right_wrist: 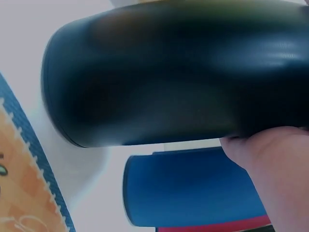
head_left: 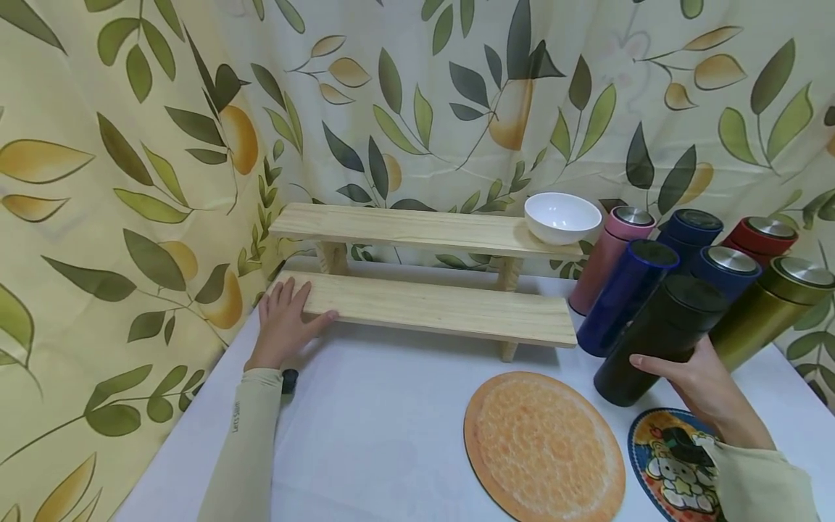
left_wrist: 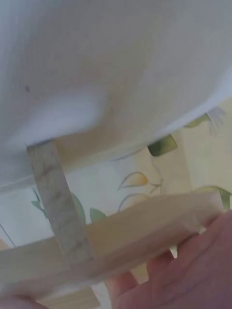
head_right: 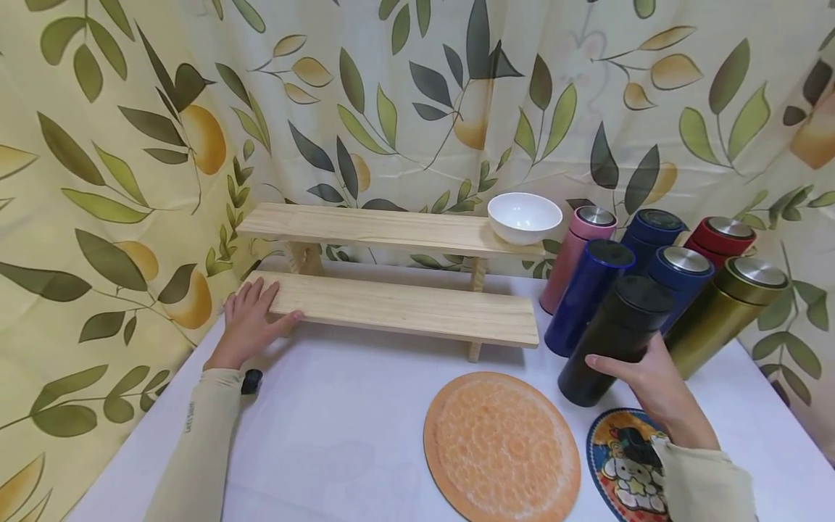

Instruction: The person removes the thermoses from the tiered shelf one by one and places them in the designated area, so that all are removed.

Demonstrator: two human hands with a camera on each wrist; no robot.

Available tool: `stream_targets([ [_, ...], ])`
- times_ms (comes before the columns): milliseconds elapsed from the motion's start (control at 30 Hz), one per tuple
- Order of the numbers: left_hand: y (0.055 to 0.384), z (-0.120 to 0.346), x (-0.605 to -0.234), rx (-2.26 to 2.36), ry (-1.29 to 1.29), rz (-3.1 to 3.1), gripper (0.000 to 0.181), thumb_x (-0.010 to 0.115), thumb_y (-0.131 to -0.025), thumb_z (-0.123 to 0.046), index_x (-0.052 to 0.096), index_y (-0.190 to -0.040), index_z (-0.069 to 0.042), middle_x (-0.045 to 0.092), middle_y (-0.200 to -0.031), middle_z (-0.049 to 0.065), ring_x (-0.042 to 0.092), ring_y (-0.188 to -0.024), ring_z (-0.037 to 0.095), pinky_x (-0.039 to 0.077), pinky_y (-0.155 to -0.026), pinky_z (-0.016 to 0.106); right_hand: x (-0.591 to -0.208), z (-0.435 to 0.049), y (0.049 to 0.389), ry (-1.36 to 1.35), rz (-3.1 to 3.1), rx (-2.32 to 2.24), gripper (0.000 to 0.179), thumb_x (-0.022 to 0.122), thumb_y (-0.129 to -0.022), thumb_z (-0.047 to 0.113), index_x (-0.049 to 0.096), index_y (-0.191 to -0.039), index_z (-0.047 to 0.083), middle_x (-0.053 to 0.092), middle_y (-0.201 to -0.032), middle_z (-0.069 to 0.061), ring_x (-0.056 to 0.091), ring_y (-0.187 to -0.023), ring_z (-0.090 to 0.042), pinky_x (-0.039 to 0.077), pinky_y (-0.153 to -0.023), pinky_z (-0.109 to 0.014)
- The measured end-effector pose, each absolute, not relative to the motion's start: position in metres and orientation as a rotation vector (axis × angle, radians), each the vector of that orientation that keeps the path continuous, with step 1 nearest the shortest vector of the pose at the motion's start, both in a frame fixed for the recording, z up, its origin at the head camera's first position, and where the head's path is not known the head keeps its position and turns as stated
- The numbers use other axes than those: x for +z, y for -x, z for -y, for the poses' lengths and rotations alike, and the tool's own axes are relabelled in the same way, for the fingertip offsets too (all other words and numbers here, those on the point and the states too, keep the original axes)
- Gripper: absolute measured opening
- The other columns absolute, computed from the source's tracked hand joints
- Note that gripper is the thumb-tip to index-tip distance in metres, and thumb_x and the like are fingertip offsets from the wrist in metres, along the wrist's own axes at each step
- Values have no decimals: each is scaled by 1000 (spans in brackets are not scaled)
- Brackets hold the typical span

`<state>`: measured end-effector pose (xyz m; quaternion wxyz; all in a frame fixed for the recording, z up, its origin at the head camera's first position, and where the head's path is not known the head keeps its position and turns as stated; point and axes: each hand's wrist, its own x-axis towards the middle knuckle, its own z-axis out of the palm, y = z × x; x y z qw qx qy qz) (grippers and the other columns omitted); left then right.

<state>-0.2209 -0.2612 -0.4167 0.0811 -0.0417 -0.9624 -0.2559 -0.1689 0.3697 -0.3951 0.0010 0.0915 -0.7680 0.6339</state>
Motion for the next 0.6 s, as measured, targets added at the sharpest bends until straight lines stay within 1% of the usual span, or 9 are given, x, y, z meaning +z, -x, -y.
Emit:
stream_targets([
  [67,221,261,-412,-763,140,2873,92,66,-102,-57,37,-163,5,21,-169,35,9,-158,53,-3,-125,65,-395,-372,169,-318,2389,1996,91,67,-98,-12,25,-162,38,46,-142,13,50,-121,0,45,-98,-12],
  [133,221,260,-406,-758,161,2857,85,65,-104,-52,40,-160,7,29,-165,37,15,-155,57,3,-124,68,-396,-374,169,-316,2406,1978,91,67,-98,-11,24,-161,39,47,-140,14,51,-119,1,45,-97,-11],
  [200,220,259,-400,-753,178,2823,80,64,-105,-46,42,-158,9,35,-161,39,23,-151,59,10,-122,71,-398,-375,168,-281,2462,1935,93,67,-100,-7,19,-162,42,44,-140,17,47,-123,-1,38,-115,-23],
  [267,219,257,-393,-756,194,2776,76,65,-105,-42,43,-157,10,39,-158,39,29,-149,59,16,-120,73,-399,-374,167,-225,2527,1891,97,67,-102,-1,10,-165,45,39,-151,13,40,-135,-9,23,-127,-40],
  [300,218,256,-390,-759,204,2749,75,66,-105,-40,44,-156,10,40,-157,38,30,-147,58,19,-119,74,-399,-374,166,-199,2556,1872,98,67,-104,2,5,-166,46,34,-156,10,35,-140,-14,14,-128,-51],
  [367,216,254,-382,-762,229,2683,72,68,-104,-37,46,-153,10,42,-156,37,33,-146,56,22,-117,74,-397,-376,163,-173,2558,1880,100,66,-105,5,0,-167,46,26,-163,4,26,-146,-19,6,-127,-57],
  [467,213,249,-369,-742,266,2590,70,71,-102,-37,49,-150,9,43,-154,34,34,-145,54,24,-115,74,-386,-379,154,-182,2495,1843,97,65,-106,5,0,-168,43,21,-167,-2,23,-150,-20,15,-128,-33],
  [533,209,246,-359,-734,267,2548,72,72,-101,-38,48,-153,6,41,-157,33,29,-150,54,21,-116,76,-373,-378,145,-189,2451,1683,92,64,-106,3,5,-168,37,25,-164,-4,28,-147,-14,21,-117,-13],
  [600,204,242,-348,-717,254,2534,77,70,-101,-41,44,-159,1,35,-163,30,22,-154,52,18,-116,78,-356,-370,135,-149,2374,1453,87,64,-106,5,10,-169,29,29,-165,-9,30,-149,-12,22,-112,-8],
])
